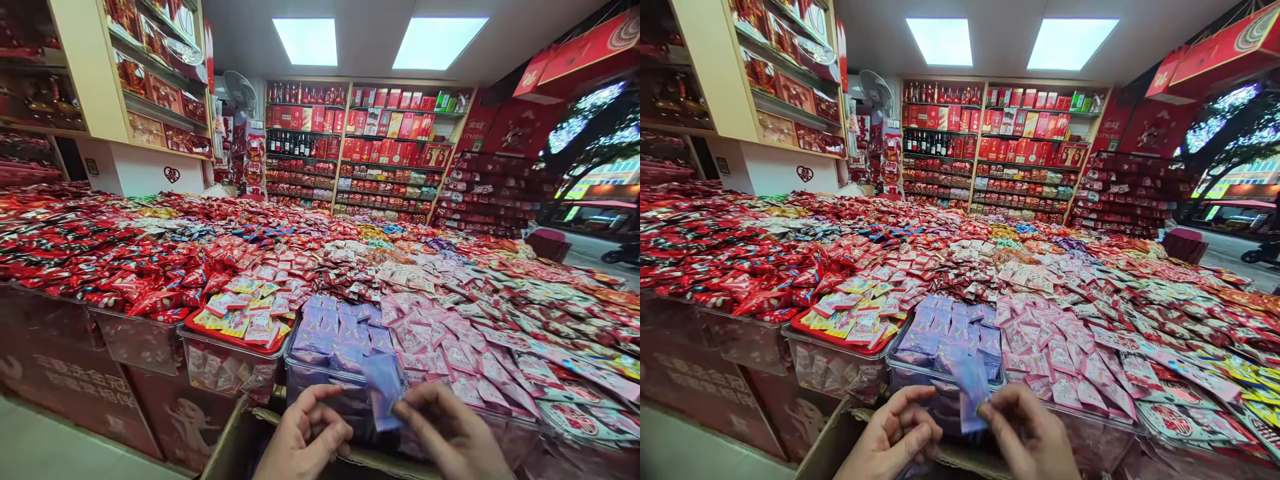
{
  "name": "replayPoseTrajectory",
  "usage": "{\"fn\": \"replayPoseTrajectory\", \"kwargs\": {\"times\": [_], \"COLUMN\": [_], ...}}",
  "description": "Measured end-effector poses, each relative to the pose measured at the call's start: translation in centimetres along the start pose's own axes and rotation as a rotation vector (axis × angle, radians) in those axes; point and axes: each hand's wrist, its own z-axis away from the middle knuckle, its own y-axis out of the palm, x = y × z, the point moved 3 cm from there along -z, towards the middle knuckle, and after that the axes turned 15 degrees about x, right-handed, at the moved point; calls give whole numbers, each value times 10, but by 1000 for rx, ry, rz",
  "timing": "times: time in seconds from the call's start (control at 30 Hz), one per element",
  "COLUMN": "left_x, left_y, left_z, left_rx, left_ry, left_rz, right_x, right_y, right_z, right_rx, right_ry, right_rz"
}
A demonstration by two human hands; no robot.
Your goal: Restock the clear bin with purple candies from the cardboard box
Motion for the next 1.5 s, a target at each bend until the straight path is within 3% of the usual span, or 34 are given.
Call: {"fn": "replayPoseTrajectory", "kwargs": {"times": [0.07,0.13,0.3,0.67,1.03,1.3,1.5], "left_x": [-2,1,10,6,12,3,-1], "left_y": [-3,-6,-8,-5,-9,-4,-2], "left_z": [-1,-2,-4,-1,-2,-1,1], "left_rx": [-7,2,16,40,116,98,90], "left_ry": [-30,-66,-68,-127,-130,-133,-135], "left_rz": [-60,-102,-198,-273,-436,-523,-485], "right_x": [15,19,5,1,9,20,25], "right_y": [-26,-42,-40,-27,-23,2,20], "right_z": [-30,-64,-116,-113,-112,-120,-119], "right_rx": [-82,-80,46,77,218,366,339], "right_ry": [-27,-9,147,209,160,111,95], "right_rz": [52,120,377,832,870,1232,1345]}}
